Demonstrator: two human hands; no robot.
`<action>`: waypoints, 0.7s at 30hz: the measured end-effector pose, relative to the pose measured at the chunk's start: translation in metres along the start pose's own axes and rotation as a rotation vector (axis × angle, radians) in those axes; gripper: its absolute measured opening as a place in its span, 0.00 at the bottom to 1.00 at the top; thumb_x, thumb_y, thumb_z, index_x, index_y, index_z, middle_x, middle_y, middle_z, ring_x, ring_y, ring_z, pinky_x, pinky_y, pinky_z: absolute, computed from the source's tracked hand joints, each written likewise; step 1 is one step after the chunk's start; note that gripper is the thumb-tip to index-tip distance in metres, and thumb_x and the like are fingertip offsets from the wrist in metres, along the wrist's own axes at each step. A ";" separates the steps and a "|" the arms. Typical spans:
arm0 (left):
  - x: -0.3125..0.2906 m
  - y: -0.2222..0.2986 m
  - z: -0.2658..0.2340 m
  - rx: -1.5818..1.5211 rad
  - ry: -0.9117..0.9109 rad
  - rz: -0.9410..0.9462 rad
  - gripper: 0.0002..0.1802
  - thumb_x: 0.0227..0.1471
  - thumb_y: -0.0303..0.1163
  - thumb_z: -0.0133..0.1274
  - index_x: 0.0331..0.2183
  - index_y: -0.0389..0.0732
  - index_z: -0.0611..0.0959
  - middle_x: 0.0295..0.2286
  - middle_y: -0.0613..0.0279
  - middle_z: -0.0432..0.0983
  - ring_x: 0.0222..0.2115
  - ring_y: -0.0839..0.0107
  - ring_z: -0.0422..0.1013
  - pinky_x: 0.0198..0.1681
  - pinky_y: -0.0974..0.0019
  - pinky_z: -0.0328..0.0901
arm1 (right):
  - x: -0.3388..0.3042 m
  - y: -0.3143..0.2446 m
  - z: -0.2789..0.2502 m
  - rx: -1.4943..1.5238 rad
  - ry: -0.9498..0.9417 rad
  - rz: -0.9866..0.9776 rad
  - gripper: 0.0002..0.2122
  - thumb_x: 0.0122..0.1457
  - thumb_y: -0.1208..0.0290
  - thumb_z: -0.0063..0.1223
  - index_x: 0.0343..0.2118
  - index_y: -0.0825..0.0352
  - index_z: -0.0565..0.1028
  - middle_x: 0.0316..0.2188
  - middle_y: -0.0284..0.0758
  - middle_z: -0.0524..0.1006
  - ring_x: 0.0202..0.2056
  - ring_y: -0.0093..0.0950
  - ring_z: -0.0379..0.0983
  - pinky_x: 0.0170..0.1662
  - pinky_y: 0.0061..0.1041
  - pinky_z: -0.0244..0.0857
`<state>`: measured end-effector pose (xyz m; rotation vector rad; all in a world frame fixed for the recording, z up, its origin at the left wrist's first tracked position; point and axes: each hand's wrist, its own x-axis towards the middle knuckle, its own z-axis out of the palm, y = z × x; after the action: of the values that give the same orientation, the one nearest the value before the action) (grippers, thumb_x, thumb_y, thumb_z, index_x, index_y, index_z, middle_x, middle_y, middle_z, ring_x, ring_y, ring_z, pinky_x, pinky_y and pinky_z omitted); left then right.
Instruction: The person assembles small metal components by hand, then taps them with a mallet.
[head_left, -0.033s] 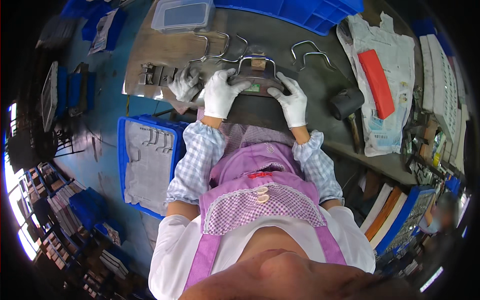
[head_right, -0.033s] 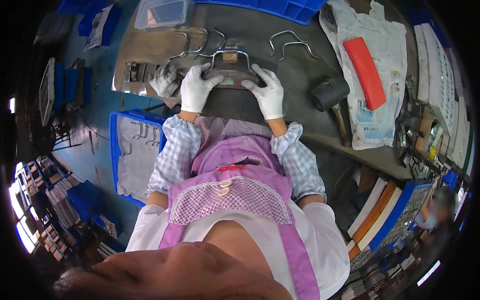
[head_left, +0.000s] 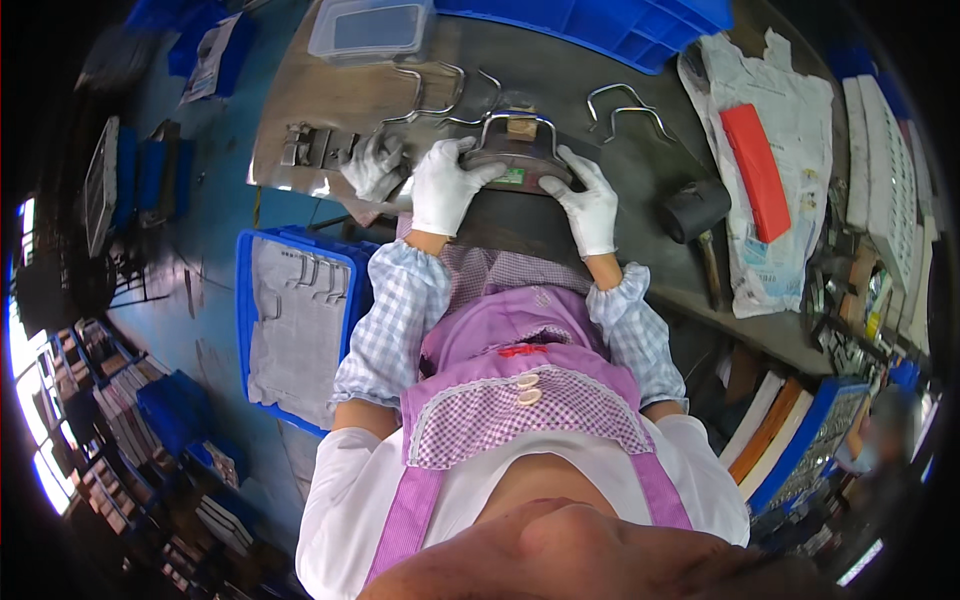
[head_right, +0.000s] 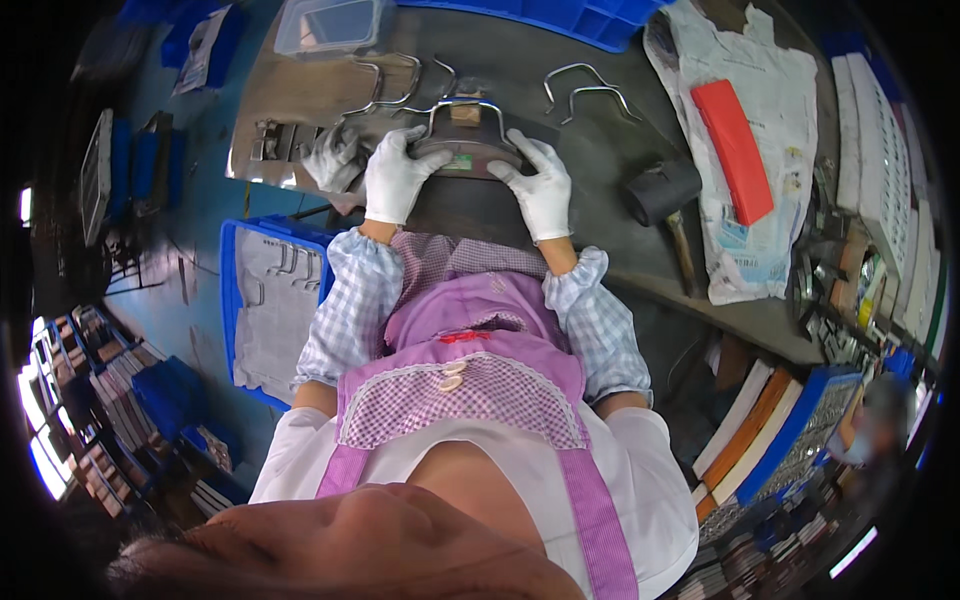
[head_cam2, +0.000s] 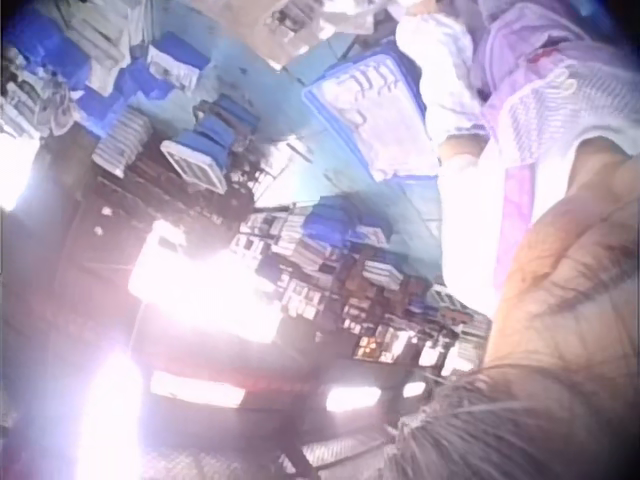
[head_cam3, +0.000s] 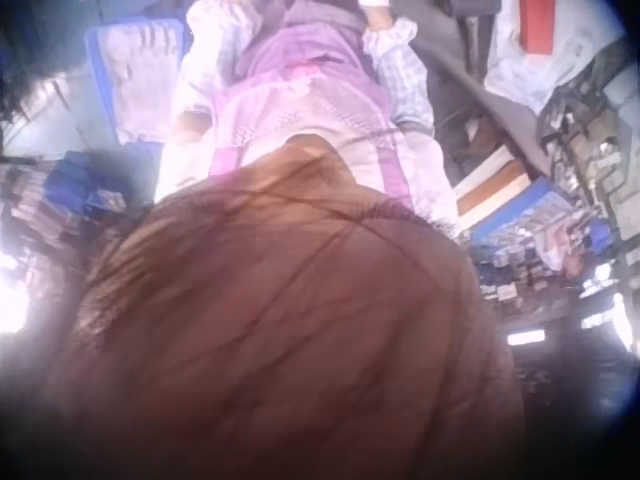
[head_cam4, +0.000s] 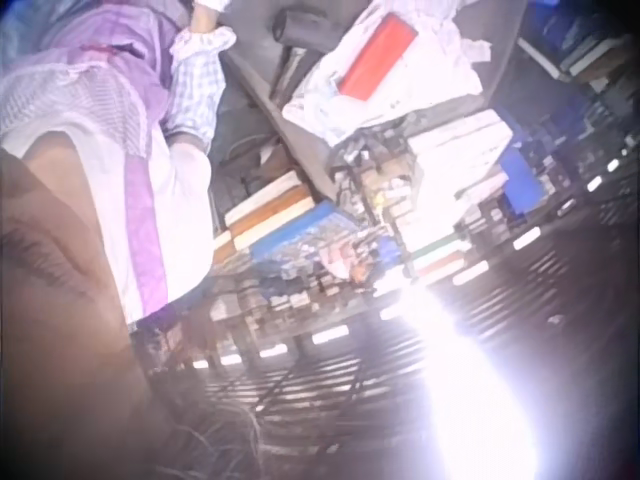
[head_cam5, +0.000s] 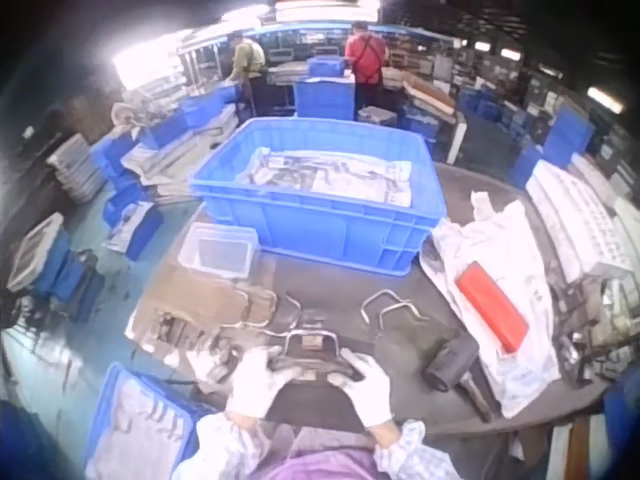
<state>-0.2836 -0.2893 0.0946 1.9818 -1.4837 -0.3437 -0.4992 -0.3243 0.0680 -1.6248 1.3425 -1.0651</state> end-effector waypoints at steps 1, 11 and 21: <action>0.001 0.001 0.001 -0.038 -0.011 -0.029 0.32 0.39 0.50 0.71 0.41 0.35 0.85 0.38 0.49 0.81 0.41 0.52 0.77 0.46 0.56 0.70 | 0.000 -0.001 -0.001 0.009 -0.015 -0.007 0.27 0.44 0.64 0.76 0.50 0.62 0.82 0.46 0.39 0.80 0.45 0.34 0.78 0.50 0.32 0.71; 0.002 0.010 -0.009 -0.105 -0.014 -0.093 0.31 0.36 0.52 0.72 0.32 0.33 0.85 0.32 0.47 0.81 0.38 0.52 0.78 0.42 0.56 0.70 | -0.005 -0.010 -0.005 -0.170 -0.001 -0.095 0.23 0.48 0.64 0.73 0.48 0.62 0.82 0.46 0.35 0.79 0.42 0.32 0.77 0.48 0.31 0.72; -0.032 0.009 -0.026 -0.116 0.186 0.355 0.20 0.46 0.37 0.67 0.41 0.41 0.83 0.43 0.59 0.81 0.44 0.52 0.75 0.48 0.52 0.68 | -0.009 -0.060 -0.019 -0.116 -0.052 -0.300 0.16 0.47 0.75 0.65 0.42 0.62 0.83 0.37 0.33 0.79 0.33 0.33 0.75 0.38 0.33 0.69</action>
<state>-0.2866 -0.2524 0.1148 1.5762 -1.6162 -0.0877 -0.4968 -0.3070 0.1296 -1.9725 1.1690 -1.1243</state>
